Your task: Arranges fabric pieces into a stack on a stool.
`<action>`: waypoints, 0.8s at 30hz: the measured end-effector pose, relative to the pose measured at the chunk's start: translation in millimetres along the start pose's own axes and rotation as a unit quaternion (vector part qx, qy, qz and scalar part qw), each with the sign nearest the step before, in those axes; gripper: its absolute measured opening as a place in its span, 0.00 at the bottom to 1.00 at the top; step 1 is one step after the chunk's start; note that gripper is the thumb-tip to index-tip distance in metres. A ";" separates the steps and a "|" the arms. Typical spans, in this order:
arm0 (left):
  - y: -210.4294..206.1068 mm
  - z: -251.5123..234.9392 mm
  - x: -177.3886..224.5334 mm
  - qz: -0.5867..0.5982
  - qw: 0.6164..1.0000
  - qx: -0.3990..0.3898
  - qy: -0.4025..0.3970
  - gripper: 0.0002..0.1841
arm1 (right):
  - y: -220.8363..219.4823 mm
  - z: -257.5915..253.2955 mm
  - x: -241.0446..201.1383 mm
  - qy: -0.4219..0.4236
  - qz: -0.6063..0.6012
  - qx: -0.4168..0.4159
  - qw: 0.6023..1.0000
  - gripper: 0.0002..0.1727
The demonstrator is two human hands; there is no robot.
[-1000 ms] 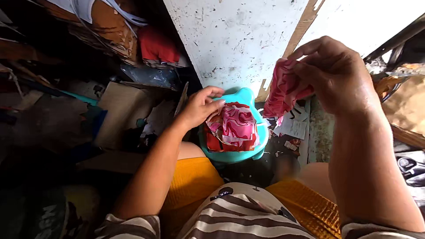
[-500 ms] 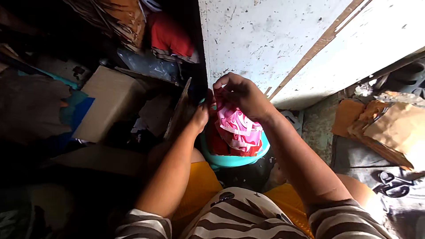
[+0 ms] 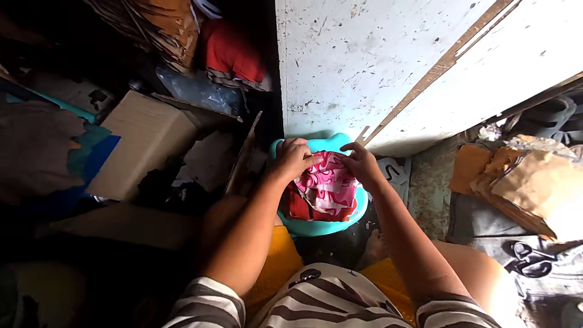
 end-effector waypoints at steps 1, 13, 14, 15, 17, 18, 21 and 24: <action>1.2 -0.7 0.3 -0.010 1.000 0.000 0.002 0.22 | -0.9 0.1 0.5 0.002 0.014 0.008 1.000 0.17; -20.5 37.5 10.7 -0.009 0.993 0.000 -0.115 0.23 | -19.3 27.6 -2.9 0.032 0.200 0.043 0.978 0.19; -20.6 41.8 6.5 -0.016 0.994 -0.023 -0.107 0.25 | -23.8 31.5 -3.1 0.047 0.211 0.045 0.975 0.18; -18.5 44.2 1.5 -0.020 0.994 -0.029 -0.100 0.26 | -29.0 34.5 -2.8 0.062 0.220 0.050 0.972 0.17; -13.1 47.3 -10.3 -0.024 0.996 -0.023 -0.087 0.26 | -38.2 38.7 -1.0 0.089 0.232 0.062 0.967 0.16; -11.4 48.7 -15.1 -0.021 0.996 -0.018 -0.084 0.26 | -40.5 39.7 0.2 0.102 0.233 0.073 0.964 0.15; -10.7 53.7 -19.9 0.016 0.998 -0.025 -0.062 0.27 | -32.2 41.0 -2.4 0.083 0.199 0.063 0.974 0.16; -15.4 56.6 -15.6 0.019 0.998 -0.011 -0.064 0.28 | -19.7 38.0 2.1 0.063 0.162 0.054 0.983 0.14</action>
Point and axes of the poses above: each hand's wrist, its own z-axis away from the middle knuckle, its own y-axis out of the back of the hand, x = y × z, the point moved 1 cm from there along -z, towards the middle knuckle, and after that the axes turned 2 degrees about y, right-handed, at the moved point
